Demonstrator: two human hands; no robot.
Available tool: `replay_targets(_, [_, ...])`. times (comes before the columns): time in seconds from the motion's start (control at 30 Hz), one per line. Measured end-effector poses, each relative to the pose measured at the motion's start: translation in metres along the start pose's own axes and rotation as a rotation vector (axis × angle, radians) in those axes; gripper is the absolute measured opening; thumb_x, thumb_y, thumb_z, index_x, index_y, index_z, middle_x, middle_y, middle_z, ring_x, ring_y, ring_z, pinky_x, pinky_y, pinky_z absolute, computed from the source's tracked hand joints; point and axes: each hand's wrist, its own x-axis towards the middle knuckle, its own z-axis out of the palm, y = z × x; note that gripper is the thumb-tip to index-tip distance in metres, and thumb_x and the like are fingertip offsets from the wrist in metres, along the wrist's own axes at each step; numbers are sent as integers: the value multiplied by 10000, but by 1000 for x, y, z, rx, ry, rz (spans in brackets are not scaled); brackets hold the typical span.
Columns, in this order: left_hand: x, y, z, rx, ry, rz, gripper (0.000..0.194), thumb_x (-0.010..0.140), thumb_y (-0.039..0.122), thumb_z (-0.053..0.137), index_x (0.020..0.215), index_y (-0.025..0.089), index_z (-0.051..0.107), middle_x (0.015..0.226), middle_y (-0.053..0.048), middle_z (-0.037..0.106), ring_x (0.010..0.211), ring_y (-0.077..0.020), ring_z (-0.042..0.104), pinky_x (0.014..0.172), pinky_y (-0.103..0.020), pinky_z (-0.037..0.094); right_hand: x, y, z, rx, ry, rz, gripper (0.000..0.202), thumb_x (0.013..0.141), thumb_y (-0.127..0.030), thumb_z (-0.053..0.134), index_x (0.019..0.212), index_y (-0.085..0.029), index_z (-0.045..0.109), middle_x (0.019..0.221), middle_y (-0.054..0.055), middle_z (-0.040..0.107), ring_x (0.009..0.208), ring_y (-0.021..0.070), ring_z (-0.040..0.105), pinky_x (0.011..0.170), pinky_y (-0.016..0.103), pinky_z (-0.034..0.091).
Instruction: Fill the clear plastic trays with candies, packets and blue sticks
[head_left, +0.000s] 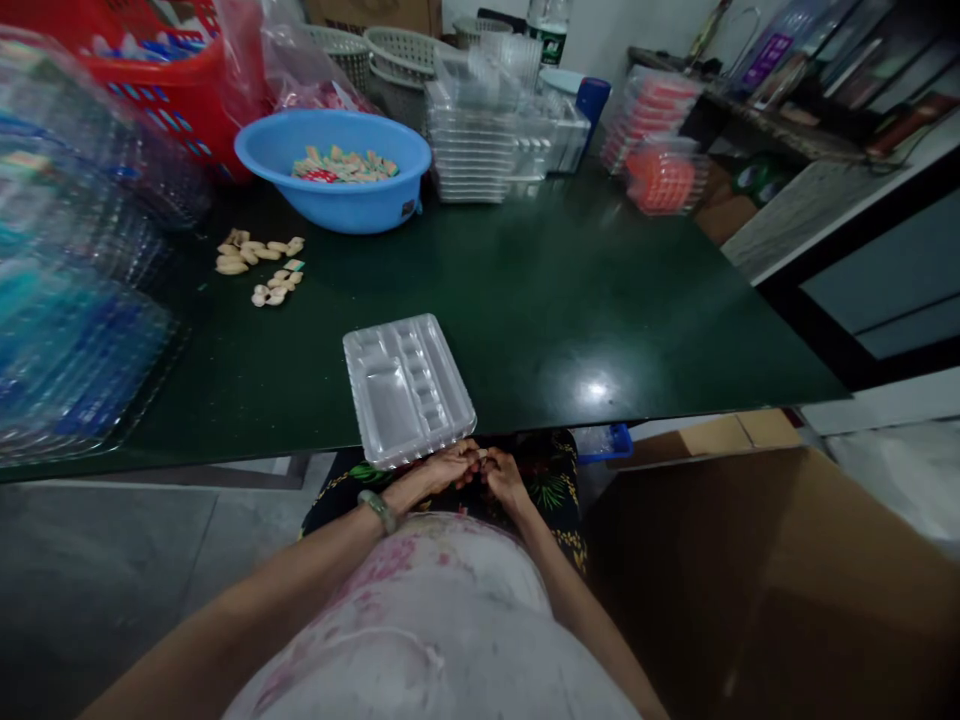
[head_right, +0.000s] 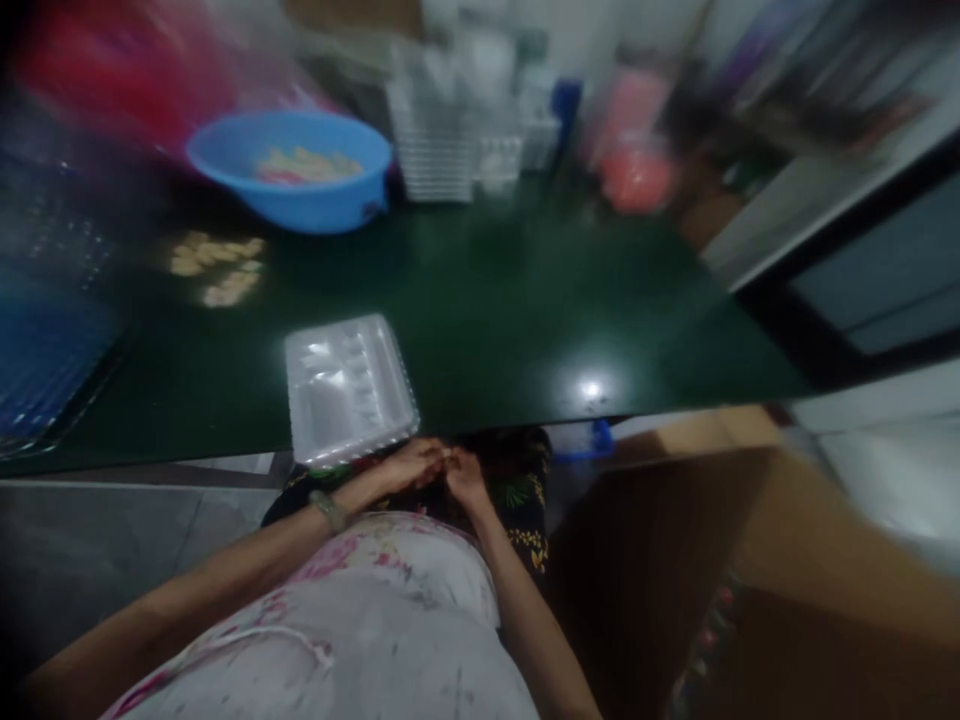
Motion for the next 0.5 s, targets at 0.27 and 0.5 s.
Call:
replay_targets(0.27, [9,1,-1,73,31,-8,215,854,307,491,921,113,556,773,-16,566,588,-91,531,519,-234,465,-6,-4,0,44,134,-74,266,871,-357,489,805,-113,573,717,-3,576,593,99,543,557,241,457])
replay_targets(0.5, [34,2,17,126,14,-61,232,848,305,500,976,119,554,880,-44,581,698,-127,566,604,-284,493,-10,-9,-11,77,302,-211,251,827,-291,413,1001,-161,539,710,11,585,657,144,541,599,239,426])
